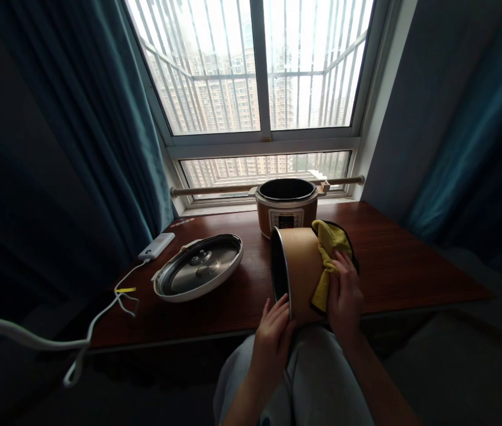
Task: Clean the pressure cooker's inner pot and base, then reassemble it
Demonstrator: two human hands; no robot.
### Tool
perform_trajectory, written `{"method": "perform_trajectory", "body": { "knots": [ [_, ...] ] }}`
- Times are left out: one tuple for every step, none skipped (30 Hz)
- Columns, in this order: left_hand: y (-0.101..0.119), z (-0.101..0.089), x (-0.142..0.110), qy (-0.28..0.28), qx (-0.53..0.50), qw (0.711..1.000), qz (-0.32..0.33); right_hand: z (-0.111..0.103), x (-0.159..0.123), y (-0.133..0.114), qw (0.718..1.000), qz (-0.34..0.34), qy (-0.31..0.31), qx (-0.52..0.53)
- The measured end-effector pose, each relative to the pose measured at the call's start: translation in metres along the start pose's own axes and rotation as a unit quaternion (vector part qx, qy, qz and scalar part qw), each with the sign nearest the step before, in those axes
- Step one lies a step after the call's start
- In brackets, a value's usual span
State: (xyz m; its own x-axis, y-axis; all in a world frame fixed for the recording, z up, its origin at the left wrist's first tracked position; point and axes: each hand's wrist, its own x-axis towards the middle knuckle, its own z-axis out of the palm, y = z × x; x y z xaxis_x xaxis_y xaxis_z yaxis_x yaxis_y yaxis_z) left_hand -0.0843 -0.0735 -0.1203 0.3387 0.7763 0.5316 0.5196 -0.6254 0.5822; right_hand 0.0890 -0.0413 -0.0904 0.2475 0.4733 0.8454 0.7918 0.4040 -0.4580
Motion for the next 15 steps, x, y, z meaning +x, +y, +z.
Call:
{"method": "perform_trajectory", "body": {
  "knots": [
    [0.000, 0.001, -0.001, 0.001, 0.002, 1.000, 0.002, 0.001, 0.000, -0.006, 1.000, -0.010, -0.004, -0.007],
    [-0.001, 0.001, -0.001, 0.001, 0.003, 1.000, 0.007, 0.003, 0.001, -0.013, 0.999, -0.026, -0.013, -0.013],
    [-0.001, 0.002, -0.002, -0.001, 0.003, 1.000, 0.013, 0.005, 0.002, -0.020, 0.998, -0.049, -0.026, -0.016],
    [-0.003, 0.002, -0.003, -0.003, 0.003, 1.000, 0.020, 0.006, 0.002, -0.028, 0.996, -0.074, -0.041, -0.018],
    [-0.004, 0.002, -0.004, -0.003, 0.003, 1.000, 0.027, 0.008, 0.004, -0.035, 0.993, -0.097, -0.056, -0.018],
    [-0.006, 0.003, -0.005, -0.002, 0.003, 1.000, 0.031, 0.009, 0.005, -0.041, 0.991, -0.117, -0.070, -0.017],
    [-0.008, 0.003, -0.006, 0.001, 0.003, 0.999, 0.034, 0.010, 0.007, -0.044, 0.988, -0.130, -0.082, -0.017],
    [-0.010, 0.003, -0.007, 0.007, 0.006, 0.999, 0.033, 0.010, 0.009, -0.046, 0.987, -0.134, -0.090, -0.019],
    [-0.011, 0.003, -0.008, 0.013, 0.009, 0.999, 0.032, 0.009, 0.011, -0.045, 0.987, -0.131, -0.094, -0.023],
    [-0.013, 0.003, -0.009, 0.017, 0.014, 0.999, 0.033, 0.008, 0.013, -0.041, 0.988, -0.118, -0.092, -0.028],
    [-0.014, 0.004, -0.009, 0.017, 0.019, 0.999, 0.036, 0.007, 0.016, -0.036, 0.991, -0.099, -0.085, -0.031],
    [-0.015, 0.005, -0.010, 0.012, 0.025, 0.999, 0.039, 0.006, 0.017, -0.029, 0.994, -0.072, -0.072, -0.031],
    [-0.016, 0.007, -0.011, 0.004, 0.033, 0.999, 0.043, 0.005, 0.019, -0.022, 0.997, -0.040, -0.054, -0.028],
    [-0.017, 0.008, -0.011, -0.005, 0.042, 0.998, 0.047, 0.005, 0.019, -0.014, 0.999, -0.006, -0.036, -0.022],
    [-0.018, 0.010, -0.012, -0.014, 0.051, 0.997, 0.050, 0.004, 0.019, -0.008, 0.999, 0.025, -0.020, -0.014]
  ]
}}
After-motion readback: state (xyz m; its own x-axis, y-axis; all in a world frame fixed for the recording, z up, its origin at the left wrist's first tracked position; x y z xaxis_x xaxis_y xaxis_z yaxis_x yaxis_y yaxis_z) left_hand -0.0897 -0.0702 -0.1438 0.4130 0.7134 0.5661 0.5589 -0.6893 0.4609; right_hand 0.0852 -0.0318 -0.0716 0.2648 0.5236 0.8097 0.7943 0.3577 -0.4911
